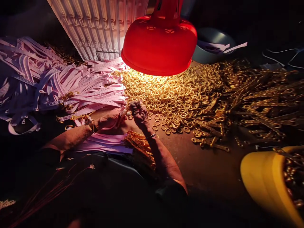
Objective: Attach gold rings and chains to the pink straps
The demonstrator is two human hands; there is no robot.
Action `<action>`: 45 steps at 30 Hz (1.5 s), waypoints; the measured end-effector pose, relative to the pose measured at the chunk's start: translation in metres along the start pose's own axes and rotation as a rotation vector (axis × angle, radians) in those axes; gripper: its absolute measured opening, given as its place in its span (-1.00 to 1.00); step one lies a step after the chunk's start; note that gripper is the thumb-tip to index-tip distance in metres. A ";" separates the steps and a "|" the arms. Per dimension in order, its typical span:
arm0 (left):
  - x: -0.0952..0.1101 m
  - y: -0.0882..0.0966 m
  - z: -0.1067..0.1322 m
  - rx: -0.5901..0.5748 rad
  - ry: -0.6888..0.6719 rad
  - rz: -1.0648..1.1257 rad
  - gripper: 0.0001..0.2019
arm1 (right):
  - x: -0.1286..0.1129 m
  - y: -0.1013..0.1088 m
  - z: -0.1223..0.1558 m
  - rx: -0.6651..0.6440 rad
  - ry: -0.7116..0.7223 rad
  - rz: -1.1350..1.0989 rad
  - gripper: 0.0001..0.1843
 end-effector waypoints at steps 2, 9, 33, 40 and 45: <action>-0.003 -0.003 -0.001 0.004 -0.072 0.041 -0.65 | 0.000 0.010 -0.006 0.030 -0.038 -0.325 -0.61; 0.005 -0.005 0.001 0.161 -0.072 0.300 -0.64 | -0.006 0.025 0.002 -0.010 -0.048 -0.442 -0.56; -0.001 -0.022 0.009 0.059 0.017 0.178 -0.71 | -0.003 -0.009 0.012 -0.091 -0.106 0.197 -0.61; 0.008 -0.019 0.004 0.061 -0.032 -0.060 -0.77 | -0.007 0.002 -0.002 -0.192 -0.107 0.196 -0.63; 0.030 -0.016 0.011 0.077 0.044 -0.150 -0.77 | -0.036 0.006 0.014 -0.270 0.031 0.348 -0.57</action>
Point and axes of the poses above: each hand's wrist, its own z-axis away from the middle knuckle, its own y-axis out of the back of the hand, x = y × z, the point moved 3 cm from there along -z, towards the middle knuckle, and after that the axes turned 14 degrees about -x, right-handed, at the moved point
